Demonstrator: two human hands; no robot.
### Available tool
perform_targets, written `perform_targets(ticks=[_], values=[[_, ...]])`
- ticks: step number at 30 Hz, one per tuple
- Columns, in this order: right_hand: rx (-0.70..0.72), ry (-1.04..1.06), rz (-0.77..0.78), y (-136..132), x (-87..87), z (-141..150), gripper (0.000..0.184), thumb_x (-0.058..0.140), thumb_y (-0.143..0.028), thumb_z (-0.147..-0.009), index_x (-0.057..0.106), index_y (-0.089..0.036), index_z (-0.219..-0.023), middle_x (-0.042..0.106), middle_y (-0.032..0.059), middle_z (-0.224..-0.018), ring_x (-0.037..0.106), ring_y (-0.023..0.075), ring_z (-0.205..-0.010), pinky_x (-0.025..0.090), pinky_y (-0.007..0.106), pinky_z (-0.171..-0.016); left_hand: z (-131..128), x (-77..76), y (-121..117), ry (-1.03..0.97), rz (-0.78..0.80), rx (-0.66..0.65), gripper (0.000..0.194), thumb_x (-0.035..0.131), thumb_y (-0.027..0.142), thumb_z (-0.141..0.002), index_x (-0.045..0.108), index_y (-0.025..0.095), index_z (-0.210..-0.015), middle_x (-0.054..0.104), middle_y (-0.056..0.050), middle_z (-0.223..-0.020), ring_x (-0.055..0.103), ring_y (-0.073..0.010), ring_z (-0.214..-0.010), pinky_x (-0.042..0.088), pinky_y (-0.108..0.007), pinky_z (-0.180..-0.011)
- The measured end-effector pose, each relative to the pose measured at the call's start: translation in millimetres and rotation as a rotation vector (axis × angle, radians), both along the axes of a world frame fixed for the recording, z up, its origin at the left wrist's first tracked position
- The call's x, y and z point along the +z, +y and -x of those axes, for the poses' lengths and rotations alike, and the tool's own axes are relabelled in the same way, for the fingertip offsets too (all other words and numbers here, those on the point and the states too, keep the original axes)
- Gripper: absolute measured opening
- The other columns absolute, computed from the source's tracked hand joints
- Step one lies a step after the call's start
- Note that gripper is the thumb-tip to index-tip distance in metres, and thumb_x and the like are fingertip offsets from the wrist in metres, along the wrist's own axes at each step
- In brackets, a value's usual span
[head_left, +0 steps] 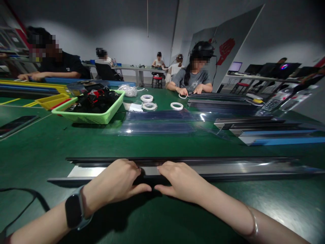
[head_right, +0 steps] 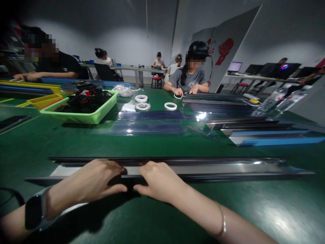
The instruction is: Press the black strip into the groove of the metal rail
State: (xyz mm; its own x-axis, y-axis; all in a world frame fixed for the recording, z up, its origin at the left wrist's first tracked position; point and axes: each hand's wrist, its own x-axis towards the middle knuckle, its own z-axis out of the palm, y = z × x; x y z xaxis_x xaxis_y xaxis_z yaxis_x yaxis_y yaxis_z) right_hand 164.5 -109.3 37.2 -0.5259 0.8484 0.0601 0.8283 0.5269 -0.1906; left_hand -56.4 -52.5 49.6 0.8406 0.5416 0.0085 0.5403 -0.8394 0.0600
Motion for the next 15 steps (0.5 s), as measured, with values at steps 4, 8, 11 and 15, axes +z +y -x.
perform_targets(ticks=[4,8,11,15], values=[[-0.026,-0.044,-0.054,-1,-8.8,3,0.034,0.052,-0.046,-0.084,0.060,-0.015,-0.096,0.065,0.0073,-0.089,0.060,0.0204,-0.083,0.044,0.030,-0.069,-7,-7.3,2,0.061,-0.016,-0.098,0.045,0.034,0.051,-0.091,0.062,0.017,-0.080,0.065,-0.006,-0.077,0.062,-0.0201,-0.071,0.045,-0.031,-0.065],[-0.029,-0.102,-0.167,-2,-16.4,5,0.031,0.048,-0.044,-0.087,0.059,-0.015,-0.090,0.063,0.0055,-0.083,0.059,0.0199,-0.078,0.043,0.029,-0.061,-9,-16.9,3,0.032,-0.109,-0.133,0.039,0.035,0.044,-0.092,0.060,0.017,-0.080,0.063,-0.006,-0.077,0.060,-0.0205,-0.073,0.044,-0.033,-0.067],[-0.015,-0.109,-0.227,-3,-19.5,5,0.031,0.048,-0.044,-0.087,0.059,-0.016,-0.088,0.063,0.0046,-0.081,0.058,0.0193,-0.076,0.041,0.028,-0.059,-8,-21.6,3,0.022,-0.123,-0.140,0.036,0.035,0.043,-0.093,0.058,0.017,-0.081,0.062,-0.005,-0.078,0.058,-0.0204,-0.074,0.044,-0.033,-0.067],[-0.016,-0.108,-0.303,-3,-23.8,4,0.030,0.050,-0.045,-0.086,0.058,-0.016,-0.083,0.061,0.0040,-0.076,0.057,0.0189,-0.074,0.040,0.029,-0.058,-7,-23.7,2,0.014,-0.112,-0.118,0.033,0.035,0.042,-0.093,0.055,0.019,-0.082,0.062,-0.004,-0.080,0.058,-0.0211,-0.074,0.045,-0.035,-0.067]])
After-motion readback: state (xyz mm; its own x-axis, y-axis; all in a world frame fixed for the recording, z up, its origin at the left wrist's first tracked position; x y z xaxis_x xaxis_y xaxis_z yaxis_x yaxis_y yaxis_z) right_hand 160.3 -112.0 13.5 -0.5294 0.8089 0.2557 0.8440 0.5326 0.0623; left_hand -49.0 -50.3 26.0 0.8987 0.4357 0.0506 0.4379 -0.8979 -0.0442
